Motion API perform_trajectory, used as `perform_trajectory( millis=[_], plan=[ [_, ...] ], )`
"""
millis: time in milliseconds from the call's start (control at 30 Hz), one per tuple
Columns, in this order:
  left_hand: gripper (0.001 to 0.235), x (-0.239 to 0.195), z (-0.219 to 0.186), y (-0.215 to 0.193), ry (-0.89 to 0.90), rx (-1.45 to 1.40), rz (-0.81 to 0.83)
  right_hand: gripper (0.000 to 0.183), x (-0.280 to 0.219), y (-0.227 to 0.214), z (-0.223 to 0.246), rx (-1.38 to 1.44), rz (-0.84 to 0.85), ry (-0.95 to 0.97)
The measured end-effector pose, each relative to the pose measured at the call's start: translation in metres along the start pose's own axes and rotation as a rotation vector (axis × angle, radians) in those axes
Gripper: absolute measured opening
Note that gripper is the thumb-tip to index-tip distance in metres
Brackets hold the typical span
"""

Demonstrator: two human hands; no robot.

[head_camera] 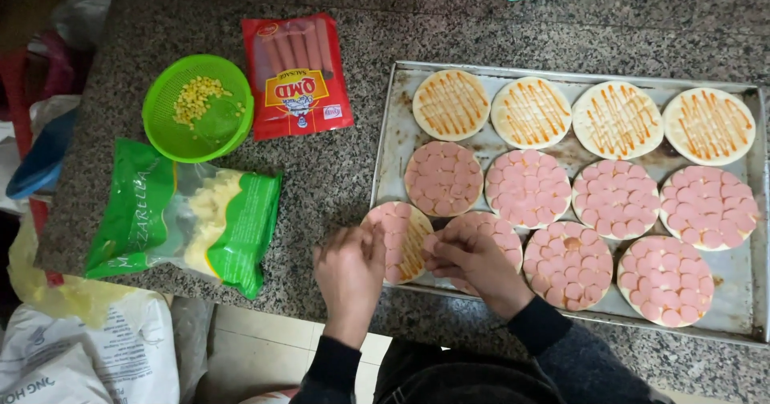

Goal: The person places sliced sausage pieces onto small round pizza bases arranged on a metal baking tray. The bases already have sauce and cheese applied. The person works methodically across the tray, covering each base with overlapping sausage slices.

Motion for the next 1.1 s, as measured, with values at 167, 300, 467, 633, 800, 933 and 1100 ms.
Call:
perform_trajectory(
  millis=[167,300,467,633,800,933,1100],
  plan=[
    [0.017,-0.013,-0.008,-0.002,-0.211,-0.518,0.276,0.032,0.018,0.013,-0.019,-0.072,0.076,0.008],
    [0.011,-0.025,-0.008,0.01,-0.273,-0.611,0.325,0.03,0.015,0.023,-0.016,-0.112,0.129,-0.007],
    [0.024,-0.012,0.023,-0.007,-0.319,-0.454,0.359,0.033,0.015,0.024,-0.021,-0.194,0.17,0.042],
    [0.022,-0.017,0.064,0.009,-0.284,-0.195,0.237,0.037,0.011,0.023,-0.015,-0.131,0.12,0.018],
    [0.019,-0.016,0.032,0.012,-0.098,-0.1,0.326,0.033,0.005,0.025,-0.005,-0.12,0.065,0.017],
    [0.012,-0.023,0.039,0.033,0.039,0.076,0.135,0.037,0.007,0.019,-0.006,-0.13,0.08,0.028],
    [0.014,-0.025,0.038,0.032,0.085,0.189,0.058,0.037,0.016,0.011,-0.02,-0.116,0.079,0.059]
  ],
)
Point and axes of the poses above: each hand's wrist, its own x-axis towards the middle knuckle, its own y-axis out of the palm, z = x × y, the point moved 3 cm from there along x, towards the middle knuckle, and after that the axes turned 2 degrees about -x, right-handed, at the moved point
